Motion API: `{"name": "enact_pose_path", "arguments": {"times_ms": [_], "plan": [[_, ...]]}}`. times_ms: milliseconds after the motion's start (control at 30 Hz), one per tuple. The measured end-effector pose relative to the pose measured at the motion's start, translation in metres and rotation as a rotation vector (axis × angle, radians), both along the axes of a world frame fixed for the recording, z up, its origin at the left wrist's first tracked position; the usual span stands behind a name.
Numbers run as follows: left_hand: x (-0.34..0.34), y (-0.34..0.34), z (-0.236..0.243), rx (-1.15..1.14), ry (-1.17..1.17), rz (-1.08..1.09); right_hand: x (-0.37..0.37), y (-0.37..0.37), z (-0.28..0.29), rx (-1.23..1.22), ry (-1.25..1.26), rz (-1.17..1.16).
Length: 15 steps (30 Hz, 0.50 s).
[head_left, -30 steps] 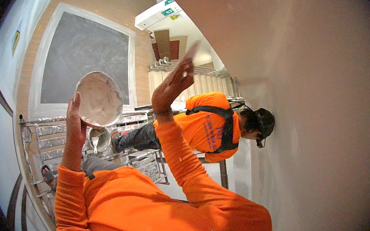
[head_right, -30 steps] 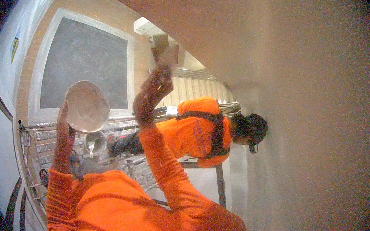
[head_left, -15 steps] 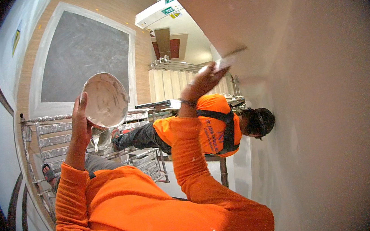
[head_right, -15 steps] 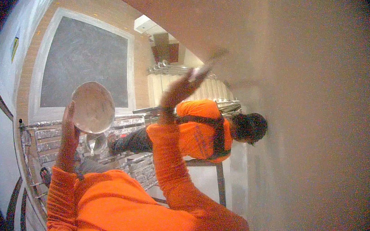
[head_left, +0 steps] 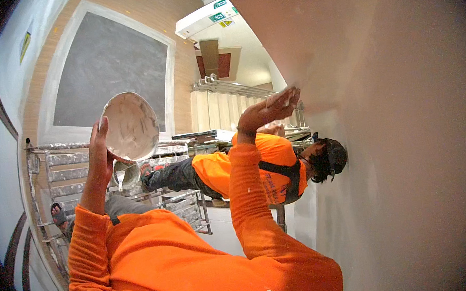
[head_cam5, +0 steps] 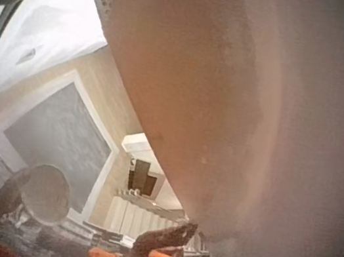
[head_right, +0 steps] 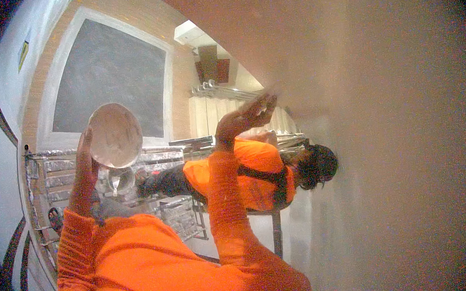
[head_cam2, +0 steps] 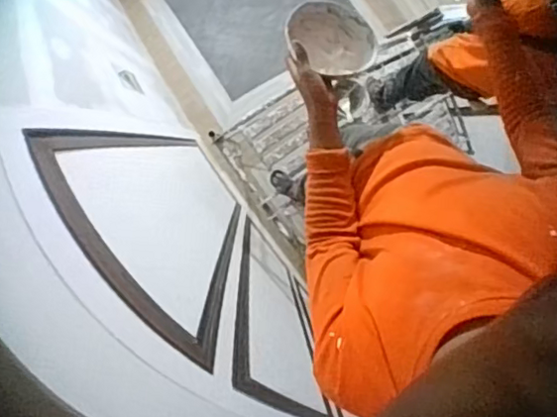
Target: The person holds a hawk in their left hand and uses a trowel in their right hand to apply plaster to a wall. They repeatedly scoop plaster from the hawk and spread it onto the wall surface in smooth strokes.
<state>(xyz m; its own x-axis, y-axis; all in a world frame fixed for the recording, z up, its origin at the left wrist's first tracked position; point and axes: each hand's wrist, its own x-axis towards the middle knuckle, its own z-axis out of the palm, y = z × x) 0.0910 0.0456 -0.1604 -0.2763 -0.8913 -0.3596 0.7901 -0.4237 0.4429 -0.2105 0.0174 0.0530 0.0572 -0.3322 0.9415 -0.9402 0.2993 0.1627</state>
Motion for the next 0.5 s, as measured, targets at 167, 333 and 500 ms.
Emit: {"name": "enact_pose_path", "arguments": {"times_ms": [167,333,500], "plan": [[-0.015,0.002,0.004,-0.021,0.026,-0.074,-0.027,-0.018,-0.049,0.148,-0.203,0.295],[-0.006,0.001,0.001,-0.020,-0.016,-0.050,0.058,0.035,-0.054,0.081,-0.304,0.336],[-0.003,0.002,-0.002,0.005,-0.013,-0.072,-0.001,0.039,0.031,-0.242,-0.625,0.115]]}}
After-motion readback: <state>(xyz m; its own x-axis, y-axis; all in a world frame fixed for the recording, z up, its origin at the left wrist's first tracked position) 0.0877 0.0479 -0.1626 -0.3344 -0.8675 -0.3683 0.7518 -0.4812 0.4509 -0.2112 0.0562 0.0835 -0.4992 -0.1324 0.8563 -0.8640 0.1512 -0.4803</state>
